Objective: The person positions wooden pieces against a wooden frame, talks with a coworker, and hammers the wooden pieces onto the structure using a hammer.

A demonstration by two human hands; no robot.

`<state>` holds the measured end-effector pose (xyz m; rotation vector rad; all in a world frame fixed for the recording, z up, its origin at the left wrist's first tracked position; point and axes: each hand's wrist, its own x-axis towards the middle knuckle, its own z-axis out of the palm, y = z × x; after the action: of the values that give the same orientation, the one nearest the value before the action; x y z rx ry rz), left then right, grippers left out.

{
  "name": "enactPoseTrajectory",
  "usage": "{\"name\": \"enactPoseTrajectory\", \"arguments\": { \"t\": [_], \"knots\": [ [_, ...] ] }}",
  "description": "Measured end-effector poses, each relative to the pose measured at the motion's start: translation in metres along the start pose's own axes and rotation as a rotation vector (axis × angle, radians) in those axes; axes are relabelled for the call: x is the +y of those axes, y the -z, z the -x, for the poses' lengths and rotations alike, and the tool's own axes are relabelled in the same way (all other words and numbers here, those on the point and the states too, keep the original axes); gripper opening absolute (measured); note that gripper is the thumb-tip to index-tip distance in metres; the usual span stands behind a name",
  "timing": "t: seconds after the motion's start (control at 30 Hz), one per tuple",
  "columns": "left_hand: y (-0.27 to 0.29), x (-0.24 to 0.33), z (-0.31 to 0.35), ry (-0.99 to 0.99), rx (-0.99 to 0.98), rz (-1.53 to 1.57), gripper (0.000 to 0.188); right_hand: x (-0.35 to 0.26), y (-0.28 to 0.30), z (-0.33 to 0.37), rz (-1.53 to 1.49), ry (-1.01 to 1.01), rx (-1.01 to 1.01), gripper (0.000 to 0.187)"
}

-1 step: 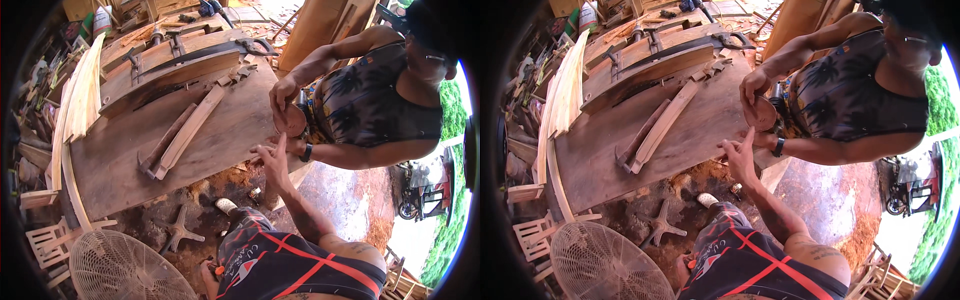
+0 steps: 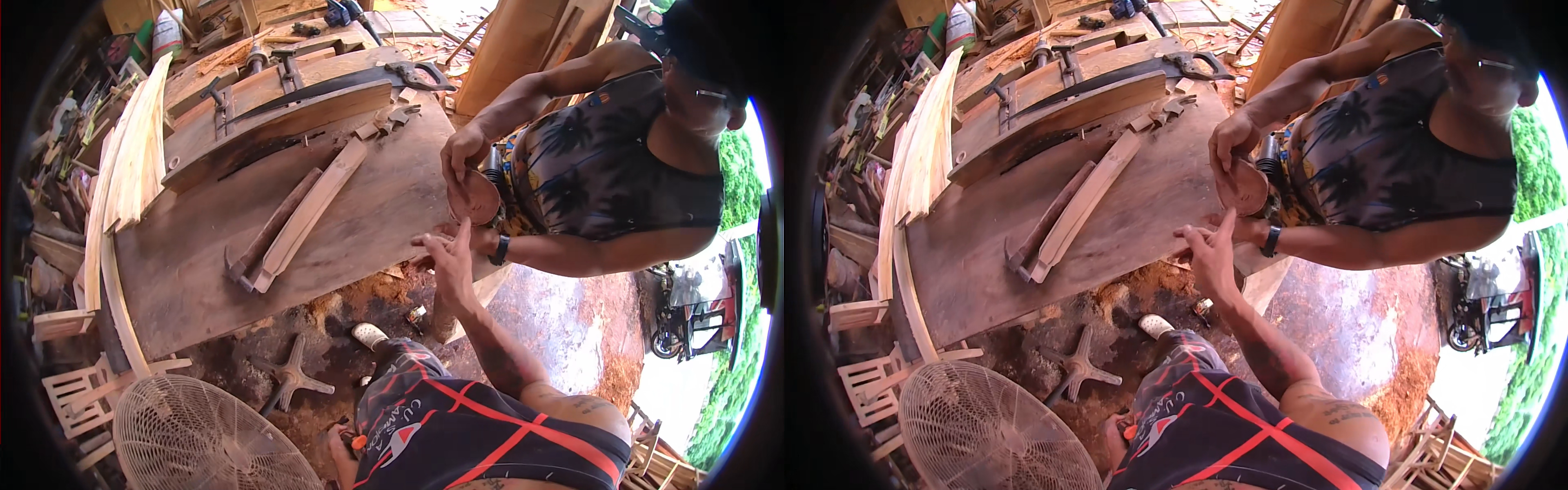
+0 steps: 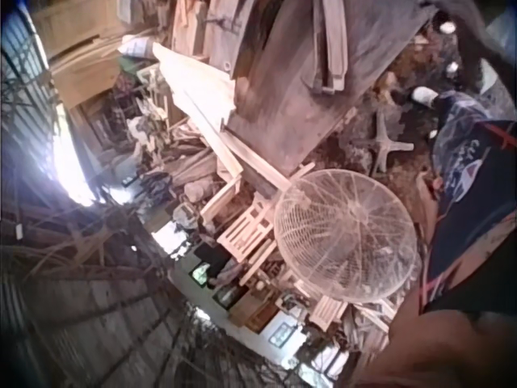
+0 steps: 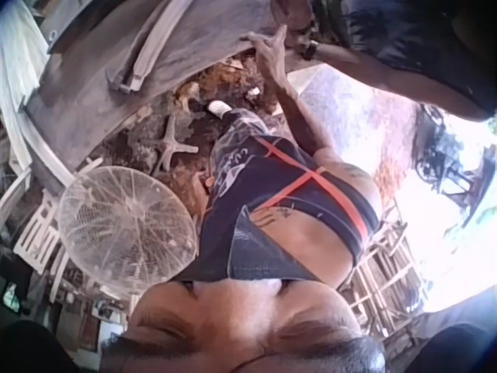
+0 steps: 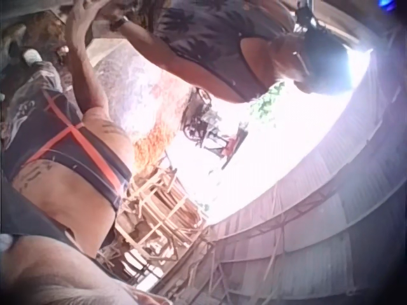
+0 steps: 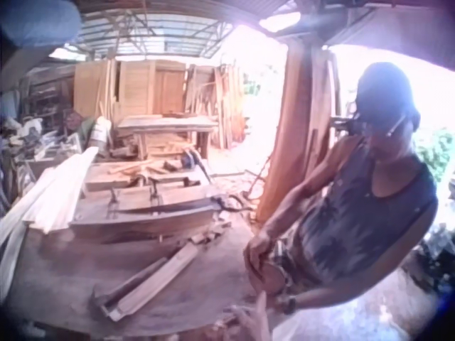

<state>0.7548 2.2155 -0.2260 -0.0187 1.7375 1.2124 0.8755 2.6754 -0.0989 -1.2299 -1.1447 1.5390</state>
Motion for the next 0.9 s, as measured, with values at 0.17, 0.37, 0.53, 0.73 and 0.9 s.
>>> {"name": "enactPoseTrajectory", "arguments": {
  "t": [0.17, 0.37, 0.53, 0.73, 0.9],
  "knots": [
    [-0.001, 0.002, -0.005, 0.311, 0.115, 0.210, 0.013, -0.007, 0.002, 0.003, -0.265, 0.049, 0.201, 0.077],
    [0.007, -0.021, -0.016, 0.329, 0.113, 0.270, 0.014, -0.020, 0.036, -0.009, -0.224, 0.103, 0.336, 0.082],
    [0.011, -0.032, -0.021, 0.327, 0.125, 0.278, 0.016, -0.025, 0.066, -0.026, -0.146, 0.041, 0.196, 0.079],
    [0.023, -0.057, -0.026, 0.313, 0.150, 0.273, 0.018, -0.037, 0.072, -0.023, -0.076, -0.023, 0.051, 0.073],
    [0.046, -0.099, -0.049, 0.150, 0.003, 0.153, 0.024, -0.037, 0.065, -0.013, 0.127, 0.019, -0.013, 0.071]
  ]
}}
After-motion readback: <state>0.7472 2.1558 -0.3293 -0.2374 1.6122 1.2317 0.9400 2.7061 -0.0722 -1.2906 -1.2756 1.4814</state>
